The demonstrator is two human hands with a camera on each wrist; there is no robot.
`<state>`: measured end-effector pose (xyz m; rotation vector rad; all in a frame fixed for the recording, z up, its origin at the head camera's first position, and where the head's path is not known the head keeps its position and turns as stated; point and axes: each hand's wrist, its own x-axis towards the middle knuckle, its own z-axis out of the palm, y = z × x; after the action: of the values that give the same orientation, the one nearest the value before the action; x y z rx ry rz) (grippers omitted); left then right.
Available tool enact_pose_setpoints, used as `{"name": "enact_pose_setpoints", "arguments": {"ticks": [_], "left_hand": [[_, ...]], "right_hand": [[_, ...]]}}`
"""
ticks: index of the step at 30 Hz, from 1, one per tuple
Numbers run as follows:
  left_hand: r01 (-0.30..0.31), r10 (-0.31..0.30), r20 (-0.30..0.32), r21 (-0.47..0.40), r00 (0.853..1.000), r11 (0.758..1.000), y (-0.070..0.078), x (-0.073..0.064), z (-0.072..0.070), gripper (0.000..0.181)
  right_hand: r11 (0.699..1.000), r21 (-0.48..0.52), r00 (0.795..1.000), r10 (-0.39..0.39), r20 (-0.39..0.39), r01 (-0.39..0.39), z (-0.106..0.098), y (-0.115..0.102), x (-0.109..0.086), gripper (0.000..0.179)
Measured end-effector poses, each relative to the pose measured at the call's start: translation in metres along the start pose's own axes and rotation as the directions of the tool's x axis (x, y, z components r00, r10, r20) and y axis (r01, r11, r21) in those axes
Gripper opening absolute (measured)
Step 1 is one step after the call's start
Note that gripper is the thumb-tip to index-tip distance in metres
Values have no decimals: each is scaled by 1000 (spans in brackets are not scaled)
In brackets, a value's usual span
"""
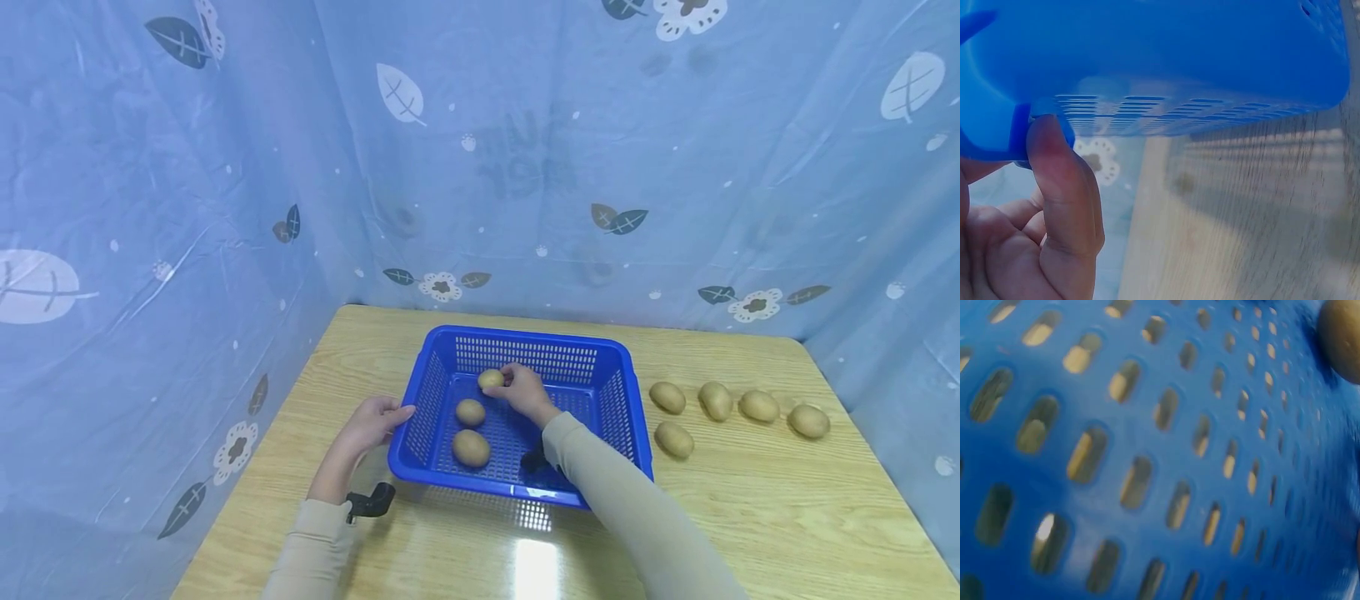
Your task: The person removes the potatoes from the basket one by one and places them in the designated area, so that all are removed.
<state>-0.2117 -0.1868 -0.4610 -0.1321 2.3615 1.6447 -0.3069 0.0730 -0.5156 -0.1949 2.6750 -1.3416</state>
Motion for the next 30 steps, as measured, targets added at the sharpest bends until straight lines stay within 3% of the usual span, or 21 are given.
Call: {"name": "enact_pose_setpoints", "arguments": {"ticks": [10,17,30], "left_hand": [[5,-5,-12,-14,1000,1000,-1,2,1,31],[5,-5,-24,-11,1000,1000,0,2,2,30],[2,-2,-5,-5,1000,1000,0,0,2,31]], "right_hand": [[996,-83,997,37,-64,-42,4,-8,0,52],[996,-93,999,4,-52,-9,3,-9,-1,45],[997,-74,1000,18,-5,-19,1,-5,3,49]]}}
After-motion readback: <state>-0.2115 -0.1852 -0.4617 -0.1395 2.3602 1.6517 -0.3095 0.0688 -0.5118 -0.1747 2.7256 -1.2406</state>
